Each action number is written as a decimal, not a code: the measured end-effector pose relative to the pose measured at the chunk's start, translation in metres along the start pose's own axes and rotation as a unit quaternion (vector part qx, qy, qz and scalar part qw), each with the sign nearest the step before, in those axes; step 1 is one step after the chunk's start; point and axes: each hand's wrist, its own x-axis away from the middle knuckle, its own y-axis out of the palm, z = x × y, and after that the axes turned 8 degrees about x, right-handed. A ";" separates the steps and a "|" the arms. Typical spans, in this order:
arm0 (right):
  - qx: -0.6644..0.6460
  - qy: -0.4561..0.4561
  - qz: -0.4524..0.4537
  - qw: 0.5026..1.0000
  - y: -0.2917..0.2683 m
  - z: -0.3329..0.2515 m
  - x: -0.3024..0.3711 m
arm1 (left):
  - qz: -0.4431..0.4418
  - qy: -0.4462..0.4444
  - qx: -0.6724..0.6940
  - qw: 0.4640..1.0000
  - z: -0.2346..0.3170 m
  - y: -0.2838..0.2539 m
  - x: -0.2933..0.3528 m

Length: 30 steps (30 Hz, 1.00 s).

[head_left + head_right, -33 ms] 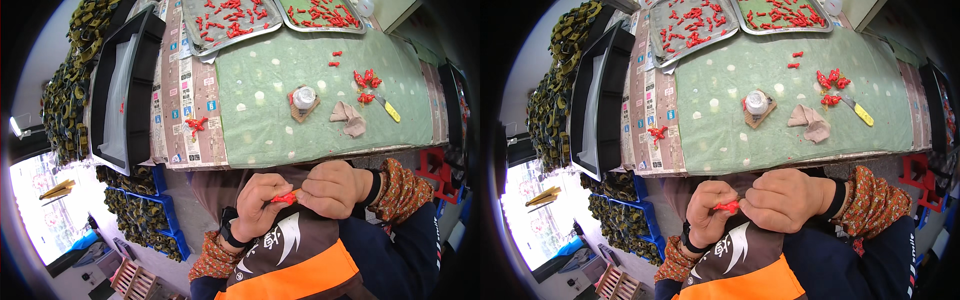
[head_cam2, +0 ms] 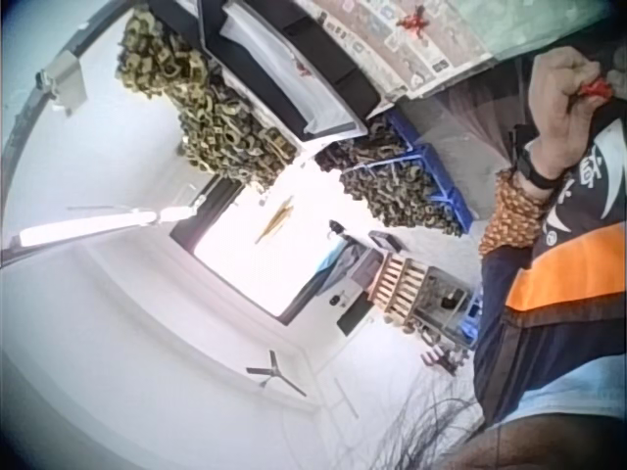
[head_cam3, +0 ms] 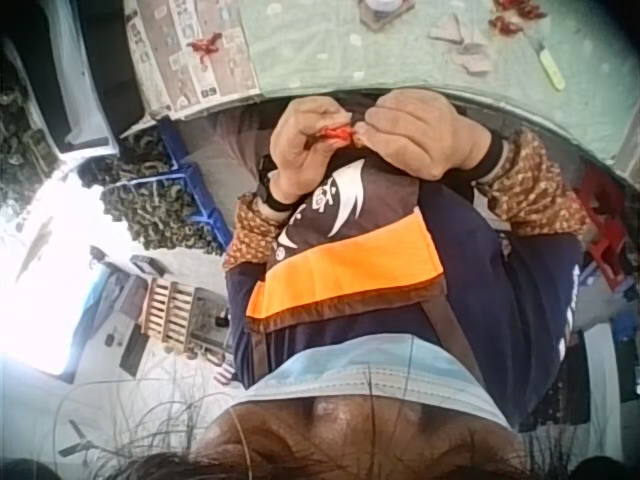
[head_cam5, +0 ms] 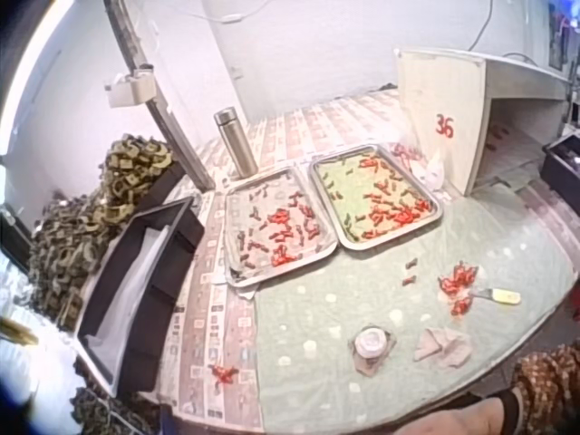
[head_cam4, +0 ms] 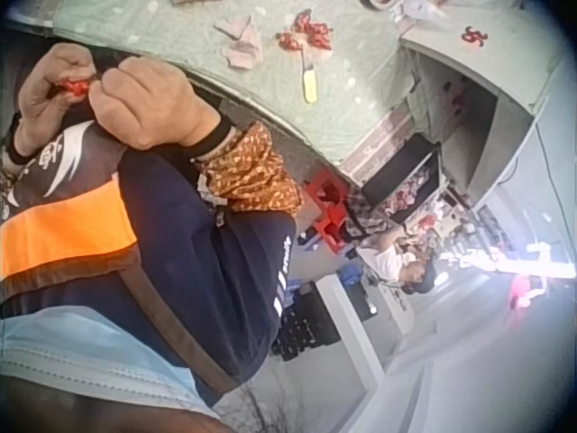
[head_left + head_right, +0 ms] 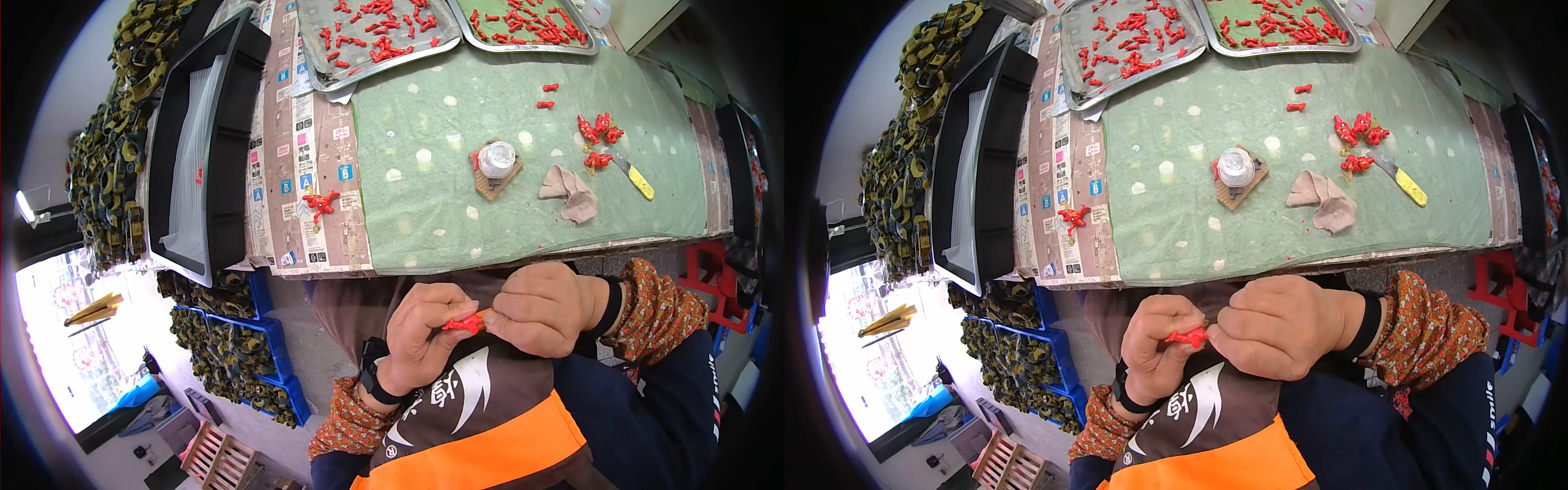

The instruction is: Assembling small red plastic components using glue in a factory setting.

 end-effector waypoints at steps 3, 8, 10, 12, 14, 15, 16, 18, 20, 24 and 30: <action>0.006 0.005 -0.002 1.000 0.000 0.000 0.000 | 0.005 -0.001 -0.002 1.000 -0.001 0.001 0.001; 0.002 0.019 -0.003 1.000 0.001 0.000 0.001 | 0.008 -0.025 0.008 1.000 -0.003 0.001 0.004; -0.001 0.022 -0.007 1.000 0.000 0.000 0.000 | 0.010 -0.031 0.015 0.999 -0.004 0.001 0.005; -0.004 0.025 -0.012 1.000 0.000 0.001 0.000 | 0.013 -0.037 0.022 0.999 -0.005 0.002 0.006; -0.008 0.026 -0.006 1.000 0.001 0.001 0.000 | 0.018 -0.049 0.033 0.998 -0.005 0.003 0.007; -0.008 0.026 -0.006 1.000 0.001 0.001 0.001 | 0.018 -0.049 0.033 0.998 -0.006 0.004 0.007; -0.012 0.027 -0.010 0.999 0.001 0.002 0.001 | 0.023 -0.058 0.041 0.997 -0.006 0.004 0.008; -0.017 0.028 -0.015 0.999 0.002 0.002 0.001 | 0.028 -0.067 0.049 0.996 -0.006 0.005 0.009; -0.015 0.030 -0.010 0.999 0.002 0.002 0.002 | 0.027 -0.067 0.051 0.996 -0.007 0.005 0.008; -0.011 0.032 -0.001 0.999 0.004 0.001 0.002 | 0.026 -0.068 0.049 0.996 -0.007 0.005 0.008; -0.021 0.037 -0.005 0.999 0.003 0.003 -0.001 | 0.040 -0.096 0.081 0.991 -0.007 0.008 0.010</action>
